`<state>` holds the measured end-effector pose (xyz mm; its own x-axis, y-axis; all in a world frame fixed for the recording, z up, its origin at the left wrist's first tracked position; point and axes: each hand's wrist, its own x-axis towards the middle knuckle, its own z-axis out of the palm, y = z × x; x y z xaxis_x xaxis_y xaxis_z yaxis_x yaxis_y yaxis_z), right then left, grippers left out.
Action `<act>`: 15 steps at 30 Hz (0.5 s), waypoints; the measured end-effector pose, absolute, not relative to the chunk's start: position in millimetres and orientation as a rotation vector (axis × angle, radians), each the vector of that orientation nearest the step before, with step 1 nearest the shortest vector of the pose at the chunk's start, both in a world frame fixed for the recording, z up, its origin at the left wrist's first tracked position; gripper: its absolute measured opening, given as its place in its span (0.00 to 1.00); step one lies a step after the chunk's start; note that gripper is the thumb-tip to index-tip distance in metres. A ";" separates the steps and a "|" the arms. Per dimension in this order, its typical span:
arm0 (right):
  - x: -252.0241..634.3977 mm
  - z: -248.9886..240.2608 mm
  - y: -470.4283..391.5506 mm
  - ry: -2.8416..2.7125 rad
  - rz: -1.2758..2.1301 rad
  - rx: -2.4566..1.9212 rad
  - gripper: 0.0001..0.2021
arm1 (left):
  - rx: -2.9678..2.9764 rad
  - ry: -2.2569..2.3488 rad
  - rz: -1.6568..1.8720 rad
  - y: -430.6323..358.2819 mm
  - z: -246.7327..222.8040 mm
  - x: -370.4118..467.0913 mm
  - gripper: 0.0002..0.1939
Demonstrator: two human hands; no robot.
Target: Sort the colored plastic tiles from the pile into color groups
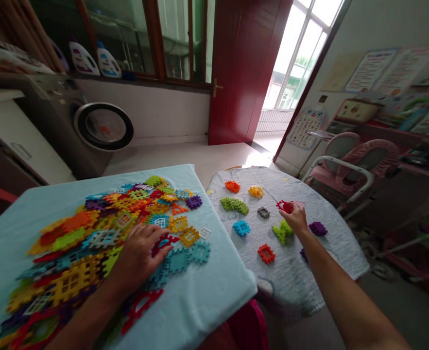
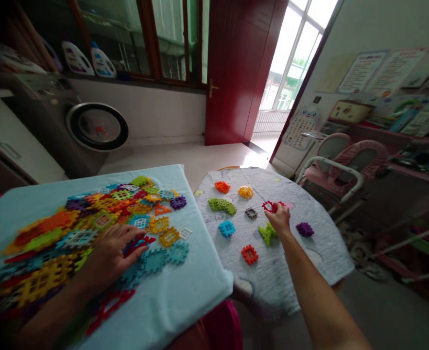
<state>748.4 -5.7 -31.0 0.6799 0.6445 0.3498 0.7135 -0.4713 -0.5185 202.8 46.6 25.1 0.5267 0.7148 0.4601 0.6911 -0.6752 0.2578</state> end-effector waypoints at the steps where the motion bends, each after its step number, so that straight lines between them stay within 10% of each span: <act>1: 756.8 -31.4 -5.3 -0.991 -0.127 -2.296 0.21 | 2.737 1.204 0.845 45.5 24.6 207.7 0.13; 15: 823.6 -51.8 5.1 -0.592 -0.030 -2.503 0.29 | 2.789 1.198 0.765 50.5 8.4 224.3 0.12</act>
<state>823.6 5.1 -51.8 0.9021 0.4062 0.1454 0.4190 -0.7445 -0.5198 224.3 50.5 8.4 0.5875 0.6848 0.4310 0.6794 -0.7069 0.1970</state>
